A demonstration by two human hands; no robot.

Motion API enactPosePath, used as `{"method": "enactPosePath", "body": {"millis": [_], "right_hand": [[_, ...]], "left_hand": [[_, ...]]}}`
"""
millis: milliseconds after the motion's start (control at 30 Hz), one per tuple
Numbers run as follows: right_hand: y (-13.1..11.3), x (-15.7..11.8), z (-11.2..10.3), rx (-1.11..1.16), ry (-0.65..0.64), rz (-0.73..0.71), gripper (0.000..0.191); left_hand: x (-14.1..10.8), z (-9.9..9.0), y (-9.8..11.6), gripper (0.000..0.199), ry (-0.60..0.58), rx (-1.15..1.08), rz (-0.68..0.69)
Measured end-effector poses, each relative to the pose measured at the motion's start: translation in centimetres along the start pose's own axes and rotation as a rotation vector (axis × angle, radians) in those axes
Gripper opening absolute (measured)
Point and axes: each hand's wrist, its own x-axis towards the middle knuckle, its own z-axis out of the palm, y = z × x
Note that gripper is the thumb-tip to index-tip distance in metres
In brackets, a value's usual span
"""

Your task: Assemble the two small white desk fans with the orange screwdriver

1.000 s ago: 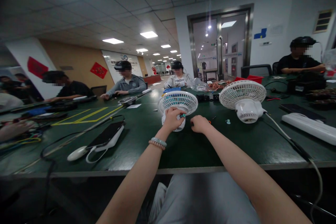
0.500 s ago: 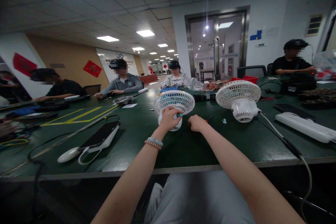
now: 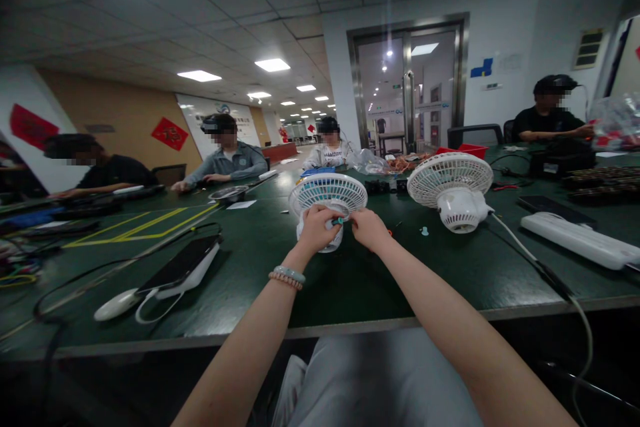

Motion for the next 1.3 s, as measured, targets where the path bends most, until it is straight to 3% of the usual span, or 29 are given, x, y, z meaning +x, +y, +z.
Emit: {"method": "enactPosePath", "body": {"millis": [67,167,633,1300], "right_hand": [[-0.5,0.1,-0.2,0.066,0.125,-0.021,0.022],[-0.9,0.0,-0.3,0.144,0.190,-0.079,0.022],[-1.8,0.3,0.3,0.280,0.246,-0.108,0.024],[-1.7,0.3,0.6,0.297,0.240,-0.097,0.028]], "left_hand": [[0.0,0.1,-0.1,0.025,0.000,0.004,-0.003],[0.0,0.2,-0.1,0.026,-0.004,0.009,-0.005],[0.2,0.2,-0.3,0.025,0.013,0.019,-0.024],[0.3,0.6,-0.2,0.023,0.027,0.022,-0.013]]}}
